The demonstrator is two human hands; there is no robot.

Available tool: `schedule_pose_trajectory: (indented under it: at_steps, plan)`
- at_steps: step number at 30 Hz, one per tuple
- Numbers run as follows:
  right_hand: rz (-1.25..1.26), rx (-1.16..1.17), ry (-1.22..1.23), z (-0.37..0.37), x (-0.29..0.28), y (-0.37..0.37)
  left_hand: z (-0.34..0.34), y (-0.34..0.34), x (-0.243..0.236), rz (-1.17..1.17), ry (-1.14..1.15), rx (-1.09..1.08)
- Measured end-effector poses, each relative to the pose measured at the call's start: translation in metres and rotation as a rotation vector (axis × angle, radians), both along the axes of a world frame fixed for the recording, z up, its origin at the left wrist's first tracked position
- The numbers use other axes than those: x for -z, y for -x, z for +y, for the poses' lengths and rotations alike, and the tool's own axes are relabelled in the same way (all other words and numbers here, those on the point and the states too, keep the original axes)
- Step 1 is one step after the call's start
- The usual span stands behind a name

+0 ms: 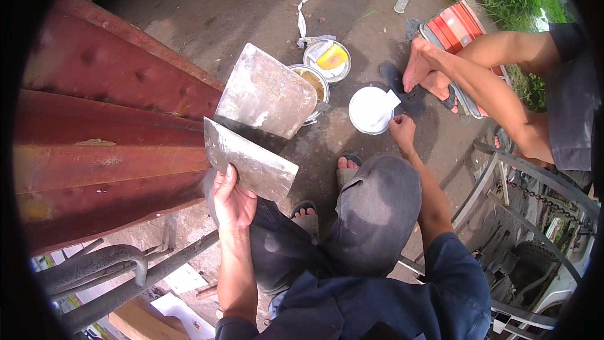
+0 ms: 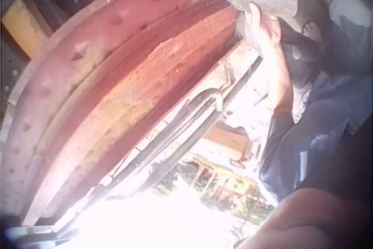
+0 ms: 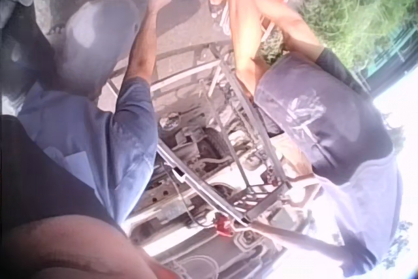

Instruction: The person uses spatulas to apply filler to the front bumper of a truck, then mixes more filler in a container and prepares it on a spatula.

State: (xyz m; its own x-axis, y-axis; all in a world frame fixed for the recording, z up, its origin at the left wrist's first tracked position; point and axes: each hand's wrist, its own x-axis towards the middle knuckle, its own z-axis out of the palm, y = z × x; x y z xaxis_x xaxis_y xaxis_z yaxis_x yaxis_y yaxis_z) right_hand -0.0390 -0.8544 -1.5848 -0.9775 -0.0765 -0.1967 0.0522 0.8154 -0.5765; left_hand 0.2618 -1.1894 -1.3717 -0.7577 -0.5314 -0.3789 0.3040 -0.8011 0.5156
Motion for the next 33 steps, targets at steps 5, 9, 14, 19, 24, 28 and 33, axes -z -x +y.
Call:
schedule_pose_trajectory:
  at_steps: [5, 9, 14, 19, 24, 28, 33]
  plan:
    - [-0.018, 0.034, -0.112, -0.009, 0.044, -0.037, 0.003, 0.024, 0.010, 0.067, -0.123, 0.093]
    - [0.053, 0.001, 0.184, -0.075, -0.044, -0.055, 0.006, 0.031, 0.019, 0.054, -0.130, 0.116]
    - [-0.304, -0.306, 0.875, -0.135, -0.115, -0.046, 0.010, 0.044, 0.020, 0.004, -0.057, 0.144]
    - [-0.846, -0.356, 1.232, -0.166, -0.157, -0.028, 0.018, 0.059, 0.020, -0.117, 0.054, 0.166]
    - [-0.835, -0.197, 1.369, -0.178, -0.159, -0.051, 0.024, 0.075, 0.016, -0.130, 0.004, 0.088]
    - [-1.210, -0.649, 1.426, -0.144, -0.127, -0.042, 0.039, 0.072, 0.023, -0.086, -0.012, -0.010]
    - [0.067, -0.819, 0.253, -0.155, -0.124, -0.033, 0.038, 0.027, 0.034, -0.410, 0.257, -0.159]
